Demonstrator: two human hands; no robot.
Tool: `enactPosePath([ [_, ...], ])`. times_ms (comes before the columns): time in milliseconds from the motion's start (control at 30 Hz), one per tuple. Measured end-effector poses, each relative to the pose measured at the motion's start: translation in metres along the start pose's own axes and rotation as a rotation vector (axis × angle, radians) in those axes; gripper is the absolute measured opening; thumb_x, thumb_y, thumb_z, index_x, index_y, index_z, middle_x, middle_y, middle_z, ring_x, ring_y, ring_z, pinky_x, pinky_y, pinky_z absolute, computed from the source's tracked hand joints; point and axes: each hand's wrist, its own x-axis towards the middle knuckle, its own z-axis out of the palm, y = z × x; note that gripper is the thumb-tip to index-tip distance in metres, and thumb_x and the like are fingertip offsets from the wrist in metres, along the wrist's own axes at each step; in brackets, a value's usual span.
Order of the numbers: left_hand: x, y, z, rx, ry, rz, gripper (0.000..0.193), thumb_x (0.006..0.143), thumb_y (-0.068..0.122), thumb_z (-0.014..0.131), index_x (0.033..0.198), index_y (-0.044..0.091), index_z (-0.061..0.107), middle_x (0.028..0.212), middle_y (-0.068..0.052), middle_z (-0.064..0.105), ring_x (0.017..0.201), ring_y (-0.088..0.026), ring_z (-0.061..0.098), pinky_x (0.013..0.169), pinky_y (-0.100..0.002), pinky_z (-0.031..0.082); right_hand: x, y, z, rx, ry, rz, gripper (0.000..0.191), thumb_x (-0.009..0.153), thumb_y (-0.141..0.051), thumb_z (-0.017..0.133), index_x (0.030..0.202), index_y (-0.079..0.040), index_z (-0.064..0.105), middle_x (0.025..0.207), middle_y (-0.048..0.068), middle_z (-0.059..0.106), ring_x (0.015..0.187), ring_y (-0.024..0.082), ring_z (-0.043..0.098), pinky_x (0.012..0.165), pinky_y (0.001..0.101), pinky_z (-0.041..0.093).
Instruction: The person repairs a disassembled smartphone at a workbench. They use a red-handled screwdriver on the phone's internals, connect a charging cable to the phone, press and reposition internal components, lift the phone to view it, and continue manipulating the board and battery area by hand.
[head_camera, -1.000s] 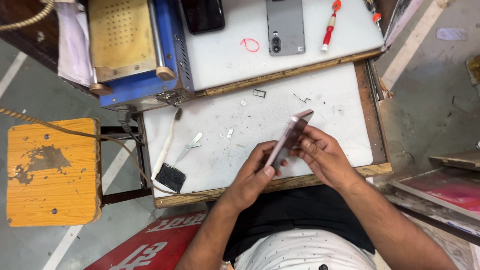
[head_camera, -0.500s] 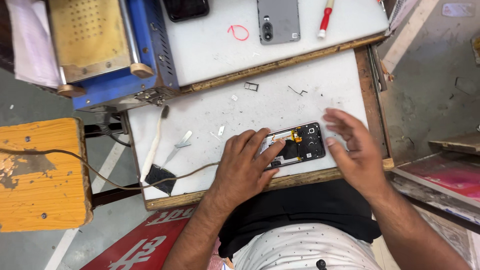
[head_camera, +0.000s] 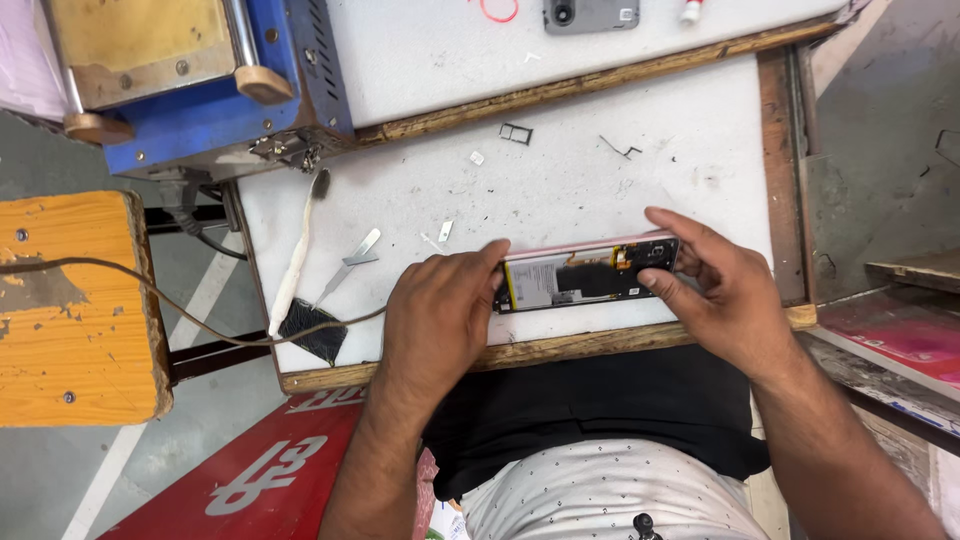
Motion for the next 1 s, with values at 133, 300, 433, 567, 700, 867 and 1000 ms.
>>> enactPosePath([
  [133, 0.009, -0.003, -0.002, -0.101, -0.035, -0.121, 0.031, 0.098, 0.014, 0.068, 0.128, 0.007, 0.068, 0.089, -0.011, 0.074, 0.081, -0.026, 0.070, 0.074, -0.038, 0.057, 0.003, -0.005, -0.003, 0.128, -0.015, -0.163, 0.058, 0.095, 0.000, 0.068, 0.151, -0.007, 0.052, 0.120, 0.010, 0.074, 0.101, 0.011, 0.068, 0.082, 0.0232, 0.057],
  [300, 0.012, -0.002, -0.008, -0.029, -0.104, -0.138, 0.031, 0.097, 0.013, 0.068, 0.127, 0.008, 0.069, 0.098, -0.009, 0.074, 0.088, -0.026, 0.069, 0.081, -0.039, 0.057, -0.003, -0.018, -0.011, -0.024, -0.012, -0.244, 0.058, 0.095, 0.002, 0.065, 0.151, -0.007, 0.052, 0.140, 0.016, 0.065, 0.121, 0.019, 0.068, 0.097, 0.0296, 0.059],
  [433, 0.011, 0.003, -0.015, 0.110, -0.169, -0.094, 0.046, 0.090, 0.023, 0.077, 0.132, 0.006, 0.066, 0.120, -0.011, 0.068, 0.104, -0.029, 0.062, 0.090, -0.042, 0.053, -0.008, -0.030, -0.024, -0.322, 0.011, -0.259, 0.062, 0.091, -0.005, 0.071, 0.149, -0.010, 0.054, 0.132, 0.014, 0.066, 0.111, 0.025, 0.067, 0.090, 0.0346, 0.059],
  [567, 0.006, 0.014, -0.012, 0.226, -0.271, -0.029, 0.091, 0.070, 0.044, 0.085, 0.143, 0.002, 0.052, 0.138, -0.017, 0.052, 0.111, -0.034, 0.053, 0.092, -0.049, 0.047, -0.001, -0.042, -0.035, -0.397, -0.040, -0.262, 0.069, 0.085, -0.011, 0.073, 0.151, -0.009, 0.052, 0.141, 0.019, 0.059, 0.116, 0.029, 0.062, 0.074, 0.0336, 0.060],
  [700, 0.003, 0.016, -0.005, 0.299, -0.312, -0.050, 0.098, 0.068, 0.050, 0.085, 0.147, 0.005, 0.048, 0.141, -0.015, 0.048, 0.115, -0.032, 0.051, 0.094, -0.050, 0.045, 0.016, -0.053, -0.036, -0.482, -0.171, -0.116, 0.071, 0.079, -0.019, 0.080, 0.146, -0.017, 0.056, 0.137, 0.013, 0.058, 0.085, 0.021, 0.066, 0.073, 0.0359, 0.060],
  [867, 0.000, 0.012, -0.001, 0.303, -0.296, -0.055, 0.097, 0.069, 0.052, 0.086, 0.146, 0.007, 0.049, 0.140, -0.013, 0.050, 0.114, -0.031, 0.051, 0.093, -0.049, 0.045, 0.030, -0.056, -0.038, -0.567, -0.250, 0.023, 0.066, 0.076, -0.025, 0.086, 0.138, -0.026, 0.066, 0.127, 0.007, 0.061, 0.059, 0.017, 0.065, 0.062, 0.0354, 0.059],
  [1000, -0.001, 0.009, 0.000, 0.297, -0.273, -0.046, 0.096, 0.067, 0.053, 0.086, 0.145, 0.008, 0.051, 0.139, -0.013, 0.051, 0.114, -0.030, 0.051, 0.092, -0.049, 0.044, 0.034, -0.048, -0.036, -0.501, -0.155, -0.111, 0.043, 0.081, -0.020, 0.083, 0.123, -0.021, 0.076, 0.094, 0.004, 0.070, 0.064, 0.014, 0.062, 0.056, 0.0313, 0.056],
])
